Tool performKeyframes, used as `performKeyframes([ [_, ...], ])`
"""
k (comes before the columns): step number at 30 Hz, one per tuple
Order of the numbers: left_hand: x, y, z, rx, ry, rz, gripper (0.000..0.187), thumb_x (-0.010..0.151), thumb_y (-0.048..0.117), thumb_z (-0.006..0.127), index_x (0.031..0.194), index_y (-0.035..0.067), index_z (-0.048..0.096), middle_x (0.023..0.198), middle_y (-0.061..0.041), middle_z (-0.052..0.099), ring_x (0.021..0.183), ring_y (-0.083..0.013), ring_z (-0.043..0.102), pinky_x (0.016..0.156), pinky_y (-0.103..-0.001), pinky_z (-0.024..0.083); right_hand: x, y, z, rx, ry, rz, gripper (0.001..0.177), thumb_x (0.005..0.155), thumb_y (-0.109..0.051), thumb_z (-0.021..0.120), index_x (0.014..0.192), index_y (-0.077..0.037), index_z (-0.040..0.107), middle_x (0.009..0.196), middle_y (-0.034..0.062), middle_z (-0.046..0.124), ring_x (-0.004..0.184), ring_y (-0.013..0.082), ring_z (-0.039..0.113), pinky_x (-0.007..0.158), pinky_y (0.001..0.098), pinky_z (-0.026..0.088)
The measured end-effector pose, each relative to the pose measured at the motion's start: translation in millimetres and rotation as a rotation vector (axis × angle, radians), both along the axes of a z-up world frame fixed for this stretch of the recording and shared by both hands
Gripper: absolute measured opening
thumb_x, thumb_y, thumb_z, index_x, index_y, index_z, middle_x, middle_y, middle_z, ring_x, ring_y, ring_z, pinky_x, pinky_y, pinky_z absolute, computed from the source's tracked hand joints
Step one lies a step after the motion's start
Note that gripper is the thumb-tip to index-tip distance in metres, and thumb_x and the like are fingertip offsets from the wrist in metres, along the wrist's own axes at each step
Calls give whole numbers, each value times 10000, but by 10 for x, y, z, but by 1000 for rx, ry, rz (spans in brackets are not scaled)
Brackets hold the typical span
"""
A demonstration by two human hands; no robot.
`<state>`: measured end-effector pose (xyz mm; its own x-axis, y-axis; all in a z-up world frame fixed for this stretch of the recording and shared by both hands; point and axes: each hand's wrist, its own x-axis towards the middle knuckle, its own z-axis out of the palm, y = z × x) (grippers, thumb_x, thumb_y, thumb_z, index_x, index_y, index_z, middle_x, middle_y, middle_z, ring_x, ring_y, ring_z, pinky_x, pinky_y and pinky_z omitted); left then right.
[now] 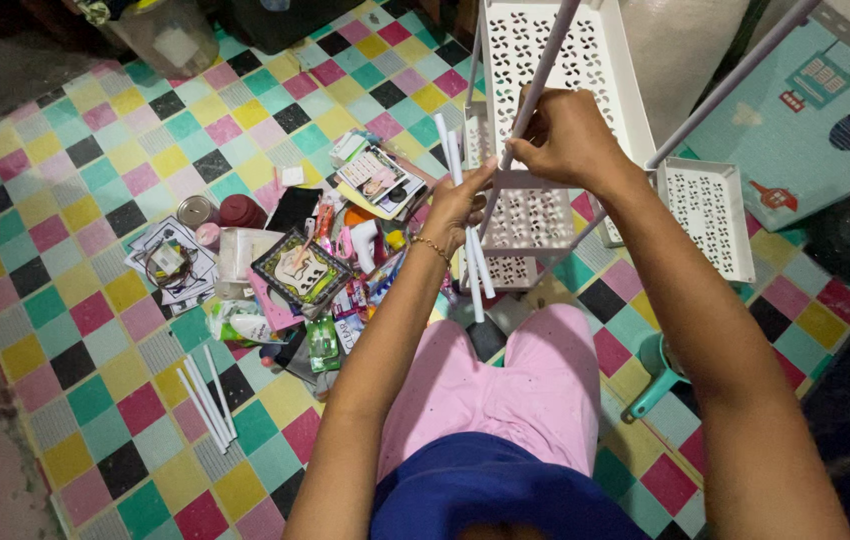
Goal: The person assembles a three-tiered plastic storage rack by inserting vertical poles into the trays and securing them. They then place the assembled rack upright and adjust the trays.
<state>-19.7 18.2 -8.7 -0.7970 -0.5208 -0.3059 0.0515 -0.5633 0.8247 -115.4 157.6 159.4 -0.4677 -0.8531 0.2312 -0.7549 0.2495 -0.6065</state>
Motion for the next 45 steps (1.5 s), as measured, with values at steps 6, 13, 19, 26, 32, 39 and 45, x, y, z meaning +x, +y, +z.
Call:
performKeyframes([
  [6, -34, 3, -44, -1, -36, 5, 477, 758, 361, 882, 1019, -7, 725, 793, -37, 678, 451, -18, 401, 379, -200, 265, -23, 34, -25, -16, -15, 50, 188, 839, -72, 775, 1008, 10, 764, 899, 159, 774, 813, 222, 768, 774, 336, 609],
  [13, -101, 11, -248, 77, 82, -43, 404, 787, 327, 869, 966, -5, 724, 751, 4, 654, 438, -6, 366, 374, -203, 227, -12, 22, -17, 4, 94, 22, 148, 826, -79, 812, 924, 27, 775, 806, 178, 746, 674, 242, 741, 641, 349, 580],
  [19, -130, 66, -233, 106, 99, -39, 332, 815, 282, 871, 917, 10, 712, 696, 39, 595, 442, -2, 359, 374, -200, 208, 68, 85, -21, -20, 87, -51, 178, 824, -106, 832, 916, 35, 775, 779, 170, 746, 647, 235, 738, 634, 340, 580],
  [26, -97, 100, -53, 123, 73, -42, 271, 815, 283, 858, 870, 65, 706, 641, 78, 542, 431, -1, 331, 371, -195, 183, 73, 57, -89, -68, 110, -67, 216, 828, -142, 847, 920, 34, 762, 779, 161, 749, 663, 224, 746, 638, 329, 582],
  [32, -28, 119, -129, 113, 78, -67, 251, 875, 273, 834, 933, 53, 728, 621, 84, 481, 443, -12, 315, 387, -202, 180, 0, -4, -157, -94, 126, -46, 228, 832, -152, 853, 900, 36, 745, 776, 167, 748, 661, 231, 742, 629, 342, 579],
  [39, -76, 36, -253, 136, 55, -98, 251, 846, 275, 798, 1038, 115, 778, 641, 90, 529, 459, -7, 359, 409, -194, 194, 8, 3, -140, -93, 97, -44, 253, 819, -176, 862, 911, 26, 743, 762, 166, 744, 641, 228, 743, 601, 339, 572],
  [45, -77, 34, -226, 155, 95, -100, 303, 833, 304, 845, 1025, 87, 755, 670, 89, 525, 462, 4, 346, 394, -182, 193, 9, 21, -139, -77, 13, -81, 245, 858, -177, 842, 895, 37, 729, 734, 158, 740, 634, 216, 746, 596, 334, 573],
])
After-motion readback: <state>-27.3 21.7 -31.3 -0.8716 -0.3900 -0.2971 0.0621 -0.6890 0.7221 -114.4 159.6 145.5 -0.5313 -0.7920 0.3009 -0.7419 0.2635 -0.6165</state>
